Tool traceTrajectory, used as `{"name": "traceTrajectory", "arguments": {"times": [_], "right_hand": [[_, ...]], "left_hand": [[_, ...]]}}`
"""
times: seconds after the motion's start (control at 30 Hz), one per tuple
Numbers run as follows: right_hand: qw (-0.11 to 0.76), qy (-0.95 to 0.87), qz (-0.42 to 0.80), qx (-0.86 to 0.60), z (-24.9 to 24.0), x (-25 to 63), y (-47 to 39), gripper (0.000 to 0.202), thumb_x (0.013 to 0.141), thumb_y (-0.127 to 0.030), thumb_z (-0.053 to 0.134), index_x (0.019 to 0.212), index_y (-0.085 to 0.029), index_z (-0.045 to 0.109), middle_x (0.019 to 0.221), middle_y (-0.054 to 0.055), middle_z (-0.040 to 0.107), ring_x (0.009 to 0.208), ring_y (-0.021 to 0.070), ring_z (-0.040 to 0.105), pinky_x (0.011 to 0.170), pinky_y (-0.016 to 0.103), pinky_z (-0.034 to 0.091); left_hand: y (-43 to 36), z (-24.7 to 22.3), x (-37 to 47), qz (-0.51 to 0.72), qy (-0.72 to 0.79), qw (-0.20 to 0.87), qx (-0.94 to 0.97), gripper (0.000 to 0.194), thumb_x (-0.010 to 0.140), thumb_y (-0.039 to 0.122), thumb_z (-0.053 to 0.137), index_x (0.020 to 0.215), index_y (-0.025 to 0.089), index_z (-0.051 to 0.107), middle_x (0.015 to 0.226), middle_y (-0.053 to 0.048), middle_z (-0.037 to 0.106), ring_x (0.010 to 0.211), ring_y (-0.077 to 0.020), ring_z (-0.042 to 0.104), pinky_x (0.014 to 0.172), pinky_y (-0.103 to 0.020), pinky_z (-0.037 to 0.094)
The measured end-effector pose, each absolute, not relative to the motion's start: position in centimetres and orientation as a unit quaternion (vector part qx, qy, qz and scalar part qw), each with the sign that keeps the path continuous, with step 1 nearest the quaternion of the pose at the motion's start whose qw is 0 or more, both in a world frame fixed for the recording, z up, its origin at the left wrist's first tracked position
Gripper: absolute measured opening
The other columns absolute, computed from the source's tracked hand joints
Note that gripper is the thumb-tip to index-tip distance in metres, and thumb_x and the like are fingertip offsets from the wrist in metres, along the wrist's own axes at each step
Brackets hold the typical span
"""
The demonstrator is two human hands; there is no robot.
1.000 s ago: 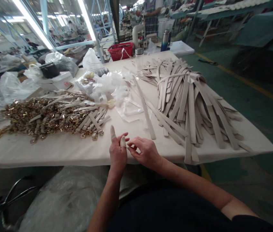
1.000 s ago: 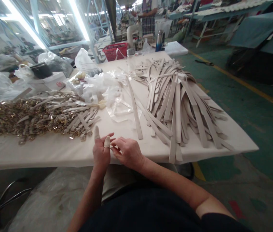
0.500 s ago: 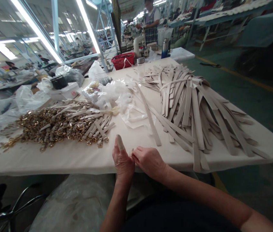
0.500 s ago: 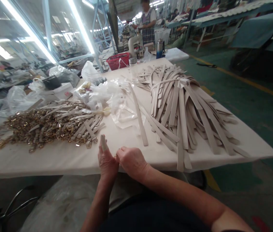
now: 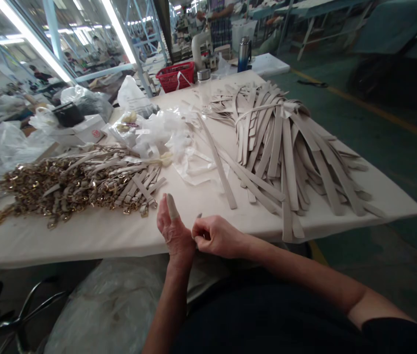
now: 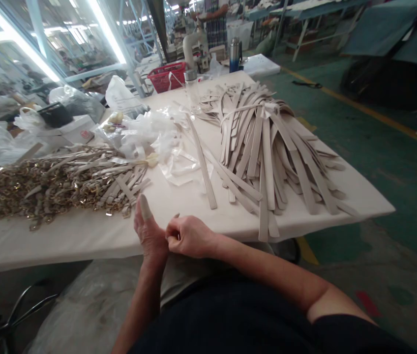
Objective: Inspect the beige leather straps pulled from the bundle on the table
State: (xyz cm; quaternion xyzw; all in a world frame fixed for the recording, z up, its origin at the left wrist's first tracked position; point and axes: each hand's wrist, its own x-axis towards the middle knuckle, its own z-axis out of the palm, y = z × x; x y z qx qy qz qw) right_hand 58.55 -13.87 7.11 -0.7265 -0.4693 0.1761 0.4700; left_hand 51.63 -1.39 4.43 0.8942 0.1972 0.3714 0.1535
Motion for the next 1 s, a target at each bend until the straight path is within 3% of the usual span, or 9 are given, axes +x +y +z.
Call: {"name": "traceTrajectory", "arguments": {"times": [0.17,0.33,0.47,0.6,0.7,0.8,1.0], "right_hand": [[0.443,-0.519,0.037,-0.730,7.2,56.1,-13.7,0.008,0.076,-0.009,0.060,0.072,-0.017,0.062,0.068,0.002,0.067,0.059,0.0135,0.057,0.057,0.023,0.039],[0.456,-0.525,0.034,-0.718,7.2,56.4,-13.8,0.015,0.086,-0.013,0.057,0.097,-0.016,0.065,0.084,0.004,0.072,0.070,0.0152,0.064,0.066,0.024,0.046],[0.561,-0.462,0.103,-0.679,7.0,57.4,-14.2,0.029,0.087,-0.016,0.058,0.116,-0.019,0.063,0.092,0.003,0.072,0.070,0.0129,0.065,0.069,0.023,0.050],[0.660,-0.362,0.200,-0.628,6.6,58.4,-14.0,0.023,0.092,-0.025,0.055,0.111,-0.018,0.065,0.090,0.003,0.071,0.060,0.0108,0.064,0.060,0.023,0.053],[0.684,-0.339,0.216,-0.609,6.8,59.2,-13.6,0.022,0.090,-0.028,0.059,0.106,-0.017,0.070,0.093,0.005,0.072,0.073,0.0143,0.068,0.068,0.027,0.055],[0.720,-0.317,0.227,-0.573,7.2,59.9,-13.3,0.024,0.087,-0.033,0.063,0.103,-0.017,0.072,0.096,0.006,0.073,0.086,0.0173,0.068,0.078,0.029,0.054],[0.758,-0.246,0.371,-0.477,7.3,60.7,-13.3,0.033,0.075,-0.045,0.077,0.087,-0.015,0.073,0.076,0.002,0.071,0.067,0.0133,0.064,0.068,0.028,0.053]], "left_hand": [[-0.9,4.1,51.1,0.352,0.150,0.294,0.876,0.045,0.090,0.023,0.057,0.134,0.022,0.057,0.123,-0.010,0.068,0.116,-0.0259,0.061,0.104,-0.042,0.042],[-0.7,3.9,51.0,0.278,0.220,0.543,0.761,0.029,0.090,0.034,0.057,0.112,0.022,0.071,0.112,-0.007,0.073,0.107,-0.0244,0.065,0.097,-0.040,0.047],[-1.4,4.5,51.7,0.248,0.226,0.742,0.581,0.036,0.088,0.043,0.062,0.118,0.023,0.066,0.119,-0.009,0.070,0.109,-0.0239,0.065,0.097,-0.041,0.048],[-2.0,4.9,52.1,0.225,0.190,0.824,0.484,0.055,0.084,0.055,0.063,0.128,0.024,0.060,0.131,-0.013,0.063,0.119,-0.0266,0.060,0.101,-0.044,0.047],[-2.3,4.8,52.0,0.169,0.163,0.847,0.477,0.064,0.083,0.064,0.058,0.135,0.026,0.055,0.144,-0.015,0.052,0.126,-0.0296,0.055,0.100,-0.046,0.048],[-2.5,4.6,51.9,0.147,0.156,0.853,0.476,0.066,0.085,0.059,0.060,0.140,0.026,0.049,0.148,-0.014,0.048,0.132,-0.0292,0.049,0.106,-0.044,0.044],[-2.5,4.1,51.9,0.231,0.172,0.761,0.581,0.074,0.082,0.044,0.071,0.147,0.032,0.037,0.155,-0.012,0.038,0.139,-0.0300,0.040,0.106,-0.043,0.044]]}}
